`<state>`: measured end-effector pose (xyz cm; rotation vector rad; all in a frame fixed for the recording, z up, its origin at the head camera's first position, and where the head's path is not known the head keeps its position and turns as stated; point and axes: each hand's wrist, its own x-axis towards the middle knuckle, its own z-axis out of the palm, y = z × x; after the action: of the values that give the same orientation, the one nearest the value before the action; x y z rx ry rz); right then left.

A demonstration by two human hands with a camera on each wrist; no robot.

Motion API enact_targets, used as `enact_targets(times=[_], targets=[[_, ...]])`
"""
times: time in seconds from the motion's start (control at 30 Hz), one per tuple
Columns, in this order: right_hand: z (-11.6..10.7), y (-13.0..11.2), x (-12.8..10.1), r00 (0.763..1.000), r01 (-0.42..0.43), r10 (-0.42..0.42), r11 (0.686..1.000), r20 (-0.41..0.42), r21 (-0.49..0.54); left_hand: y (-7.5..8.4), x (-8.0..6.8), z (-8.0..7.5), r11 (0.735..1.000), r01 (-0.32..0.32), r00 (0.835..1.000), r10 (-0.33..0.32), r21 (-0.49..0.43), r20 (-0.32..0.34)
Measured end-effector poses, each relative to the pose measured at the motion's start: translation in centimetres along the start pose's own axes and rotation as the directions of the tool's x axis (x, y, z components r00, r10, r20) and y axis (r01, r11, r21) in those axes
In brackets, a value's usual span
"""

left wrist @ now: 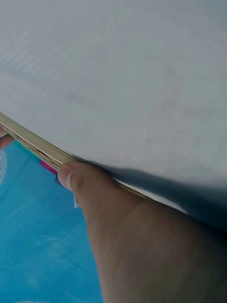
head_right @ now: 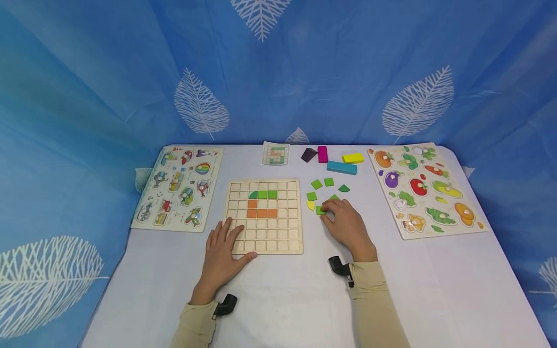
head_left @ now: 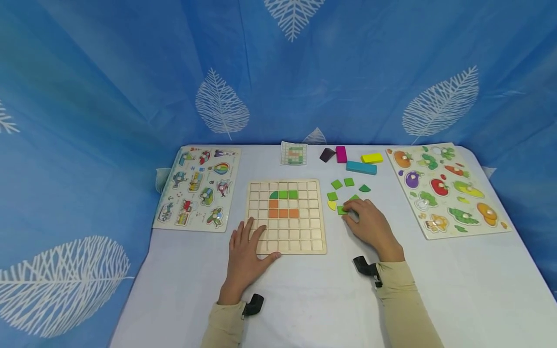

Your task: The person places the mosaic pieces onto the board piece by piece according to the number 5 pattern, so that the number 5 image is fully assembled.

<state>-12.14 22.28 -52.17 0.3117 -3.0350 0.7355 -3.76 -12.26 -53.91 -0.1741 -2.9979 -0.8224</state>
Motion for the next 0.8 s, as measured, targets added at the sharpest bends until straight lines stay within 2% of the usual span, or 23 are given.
enact_targets(times=[0.2, 0.5, 0.67, 0.8], targets=[[-0.1, -0.3, -0.1, 1.000, -0.003, 0.004, 1.000, 0.005, -0.006, -0.1, 0.0, 0.0, 1.000, 0.002, 1.000, -0.002, -0.004, 0.008], [0.1, -0.1, -0.1, 0.998, 0.031, -0.029, 0.999, -0.058, 0.038, -0.2, 0.0, 0.1, 1.000, -0.005, 1.000, 0.005, 0.007, 0.004], [0.1, -0.8, 0.8, 0.993, 0.080, -0.074, 0.994, -0.086, 0.069, -0.2, 0.0, 0.0, 1.000, 0.003, 1.000, -0.003, 0.004, 0.009], [0.0, -2.1, 2.0, 0.993, 0.099, -0.093, 0.992, -0.072, 0.078, -0.2, 0.1, 0.0, 1.000, 0.014, 1.000, -0.014, 0.001, 0.026]])
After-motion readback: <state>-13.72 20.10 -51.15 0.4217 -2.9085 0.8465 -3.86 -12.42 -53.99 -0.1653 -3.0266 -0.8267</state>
